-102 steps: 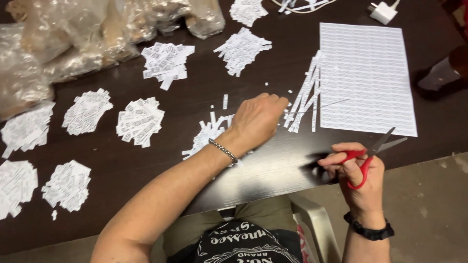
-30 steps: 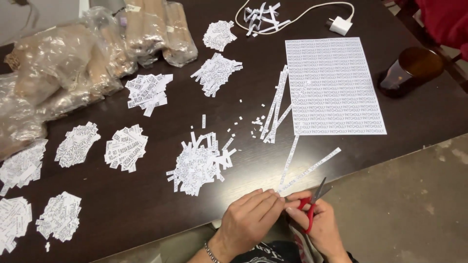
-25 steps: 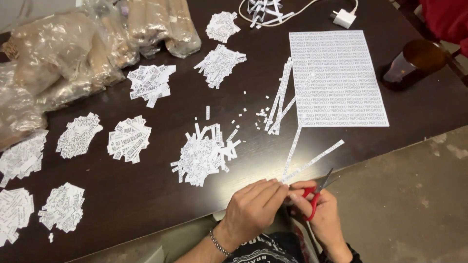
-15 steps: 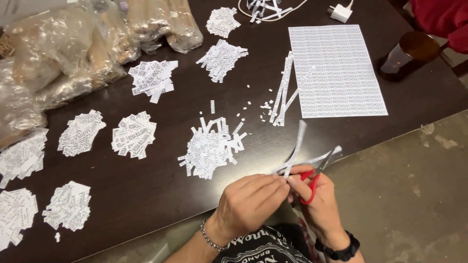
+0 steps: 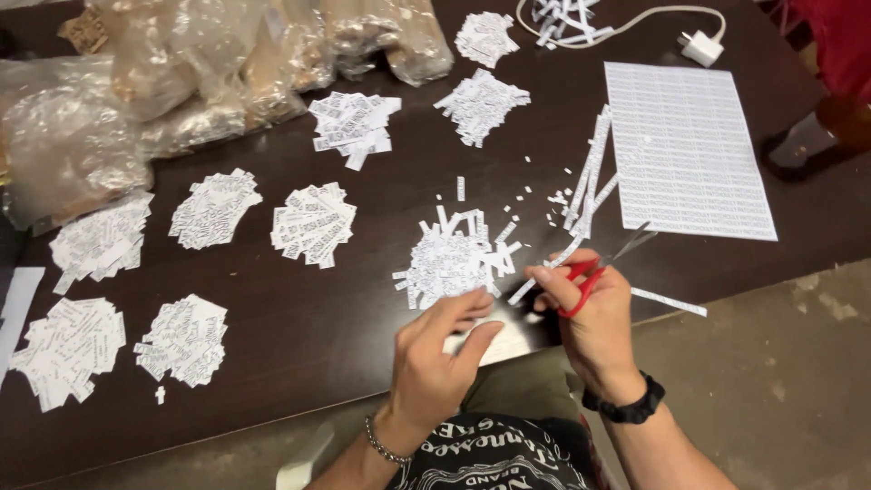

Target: Cutting thin strips of printed paper into small rectangular pieces using scissors on a workshop table.

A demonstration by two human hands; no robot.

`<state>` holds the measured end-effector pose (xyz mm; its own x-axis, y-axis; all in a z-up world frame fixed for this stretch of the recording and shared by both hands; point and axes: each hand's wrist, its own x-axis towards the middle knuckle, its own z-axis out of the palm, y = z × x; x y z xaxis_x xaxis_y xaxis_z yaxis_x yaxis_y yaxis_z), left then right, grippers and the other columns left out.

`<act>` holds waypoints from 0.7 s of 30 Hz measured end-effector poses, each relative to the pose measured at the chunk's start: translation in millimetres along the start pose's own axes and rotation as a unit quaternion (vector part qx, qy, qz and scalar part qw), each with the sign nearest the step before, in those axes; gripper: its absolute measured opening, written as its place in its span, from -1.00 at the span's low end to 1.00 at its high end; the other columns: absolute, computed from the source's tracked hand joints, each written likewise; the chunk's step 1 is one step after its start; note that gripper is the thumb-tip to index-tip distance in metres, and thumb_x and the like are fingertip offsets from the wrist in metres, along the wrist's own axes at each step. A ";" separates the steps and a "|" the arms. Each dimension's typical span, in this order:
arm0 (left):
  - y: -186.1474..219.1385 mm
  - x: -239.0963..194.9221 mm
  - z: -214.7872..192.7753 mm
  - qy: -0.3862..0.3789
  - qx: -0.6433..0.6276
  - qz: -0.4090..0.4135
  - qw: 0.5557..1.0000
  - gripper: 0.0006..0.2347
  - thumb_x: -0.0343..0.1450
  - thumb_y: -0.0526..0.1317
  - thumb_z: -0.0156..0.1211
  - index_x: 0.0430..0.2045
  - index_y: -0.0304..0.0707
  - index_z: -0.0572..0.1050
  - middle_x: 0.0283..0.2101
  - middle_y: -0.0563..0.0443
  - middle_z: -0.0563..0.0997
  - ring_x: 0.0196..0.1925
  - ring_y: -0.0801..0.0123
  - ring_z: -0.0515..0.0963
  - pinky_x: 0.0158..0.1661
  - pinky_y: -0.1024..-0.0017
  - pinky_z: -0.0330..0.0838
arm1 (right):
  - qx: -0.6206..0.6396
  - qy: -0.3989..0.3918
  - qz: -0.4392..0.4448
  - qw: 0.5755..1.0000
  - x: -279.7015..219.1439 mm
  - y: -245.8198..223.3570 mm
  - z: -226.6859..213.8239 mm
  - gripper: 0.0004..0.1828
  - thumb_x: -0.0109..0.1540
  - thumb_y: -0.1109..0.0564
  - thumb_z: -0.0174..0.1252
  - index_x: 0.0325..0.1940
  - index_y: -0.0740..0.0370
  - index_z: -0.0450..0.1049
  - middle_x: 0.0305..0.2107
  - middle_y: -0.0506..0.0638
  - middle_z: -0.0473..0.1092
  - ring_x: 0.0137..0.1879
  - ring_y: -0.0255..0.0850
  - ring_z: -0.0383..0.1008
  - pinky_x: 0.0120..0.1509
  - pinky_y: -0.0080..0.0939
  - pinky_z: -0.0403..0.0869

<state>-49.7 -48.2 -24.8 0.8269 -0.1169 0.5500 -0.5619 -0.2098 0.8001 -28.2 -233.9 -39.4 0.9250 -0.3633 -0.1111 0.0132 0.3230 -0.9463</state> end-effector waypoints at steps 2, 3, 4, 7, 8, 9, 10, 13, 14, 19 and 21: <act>-1.0 8.0 -0.9 -0.045 -0.049 -0.174 0.982 -0.63 0.35 -0.15 0.31 -0.02 -0.40 0.53 -0.12 -0.18 0.70 -0.16 0.24 0.74 -0.16 0.40 0.67 | -0.051 -0.022 -0.016 0.998 -6.6 0.6 16.3 -0.71 0.13 0.30 0.37 -0.26 0.23 0.35 -0.51 0.08 0.55 -0.51 -0.28 0.47 -0.37 -0.38 0.43; -1.5 11.3 -1.5 -0.098 -0.100 -0.341 0.929 -0.51 0.31 0.02 0.28 0.04 -0.31 0.54 -0.05 -0.18 0.70 -0.14 0.25 0.72 -0.14 0.37 0.63 | -0.098 -0.038 -0.032 0.994 -10.3 1.5 24.2 -0.68 0.12 0.30 0.39 -0.26 0.21 0.33 -0.58 0.03 0.53 -0.50 -0.30 0.46 -0.30 -0.34 0.44; 0.2 12.4 -4.4 -0.089 -0.101 -0.344 0.929 -0.51 0.31 0.02 0.28 0.04 -0.31 0.54 -0.05 -0.18 0.70 -0.14 0.25 0.72 -0.14 0.37 0.63 | -0.102 -0.047 -0.030 0.993 -13.0 0.4 30.6 -0.68 0.12 0.30 0.39 -0.26 0.21 0.33 -0.58 0.03 0.53 -0.50 -0.30 0.46 -0.30 -0.34 0.44; -1.8 13.0 -15.5 -0.092 -0.167 -0.340 0.921 -0.72 0.50 -0.17 0.10 -0.61 -0.31 0.55 -0.57 0.01 0.67 -0.62 0.43 0.62 -0.54 0.53 0.54 | -0.107 -0.048 -0.040 0.992 -11.1 0.5 44.1 -0.75 0.11 0.29 0.40 -0.39 0.26 0.39 -0.59 0.00 0.51 -0.46 -0.29 0.51 -0.25 -0.34 0.49; -6.1 9.4 -21.3 -0.102 -0.170 -0.340 0.919 -0.76 0.49 -0.20 0.12 -0.56 -0.34 0.57 -0.57 -0.03 0.67 -0.62 0.43 0.62 -0.54 0.54 0.54 | -0.046 -0.043 -0.044 0.997 -6.2 2.8 44.1 -0.75 0.13 0.31 0.37 -0.31 0.26 0.37 -0.64 -0.01 0.43 -0.53 -0.28 0.44 -0.32 -0.34 0.46; -10.5 6.1 -26.2 -0.111 -0.173 -0.340 0.918 -0.79 0.47 -0.22 0.14 -0.51 -0.37 0.60 -0.57 -0.07 0.68 -0.62 0.43 0.62 -0.54 0.54 0.54 | 0.015 -0.037 -0.048 0.998 -0.8 4.9 43.7 -0.73 0.14 0.34 0.33 -0.23 0.25 0.35 -0.69 -0.03 0.36 -0.60 -0.27 0.38 -0.40 -0.34 0.42; -6.7 8.0 -35.5 -0.112 -0.172 -0.340 0.918 -0.79 0.47 -0.22 0.14 -0.51 -0.37 0.60 -0.57 -0.07 0.68 -0.62 0.43 0.62 -0.54 0.54 0.54 | 0.015 -0.037 -0.047 0.998 4.1 0.6 41.8 -0.73 0.14 0.34 0.33 -0.23 0.25 0.35 -0.69 -0.03 0.36 -0.60 -0.27 0.38 -0.40 -0.34 0.42; 2.7 11.2 -50.7 -0.113 -0.171 -0.393 0.896 -0.75 0.44 -0.20 0.15 -0.57 -0.38 0.64 -0.56 -0.03 0.70 -0.62 0.50 0.59 -0.61 0.59 0.48 | 0.020 -0.043 -0.030 0.998 10.3 -8.1 41.0 -0.77 0.18 0.31 0.30 -0.22 0.23 0.35 -0.58 0.03 0.46 -0.31 -0.24 0.57 -0.29 -0.27 0.50; 4.1 12.5 -49.2 -0.108 -0.182 -0.396 0.894 -0.82 0.36 -0.22 0.29 -0.30 -0.40 0.60 -0.46 -0.06 0.70 -0.54 0.43 0.64 -0.54 0.58 0.52 | -0.009 -0.046 -0.035 0.998 8.1 -8.4 46.7 -0.74 0.15 0.30 0.34 -0.25 0.22 0.34 -0.63 -0.01 0.42 -0.44 -0.27 0.48 -0.32 -0.32 0.48; 0.9 16.6 -32.8 -0.081 -0.208 -0.378 0.899 -0.72 0.40 -0.13 0.22 -0.11 -0.30 0.61 -0.44 -0.07 0.71 -0.58 0.52 0.60 -0.59 0.56 0.42 | -0.142 -0.107 -0.075 0.981 -10.7 0.5 63.0 -0.78 0.11 0.28 0.41 -0.56 0.21 0.51 -0.56 -0.04 0.51 -0.36 -0.27 0.60 -0.11 -0.37 0.51; -2.1 13.8 -33.9 -0.071 -0.197 -0.253 0.945 -0.75 0.52 -0.26 0.07 -0.58 -0.34 0.54 -0.57 -0.06 0.64 -0.66 0.45 0.58 -0.66 0.61 0.42 | -0.091 -0.090 -0.040 0.991 -9.4 4.5 61.3 -0.78 0.11 0.29 0.40 -0.40 0.25 0.43 -0.58 0.00 0.53 -0.49 -0.31 0.50 -0.25 -0.37 0.48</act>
<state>-37.8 -16.4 -10.9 0.9705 -0.2338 0.0588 -0.0359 0.1012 0.9942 -13.6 -175.4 -24.0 0.9766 -0.2148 0.0073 0.0362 0.1311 -0.9907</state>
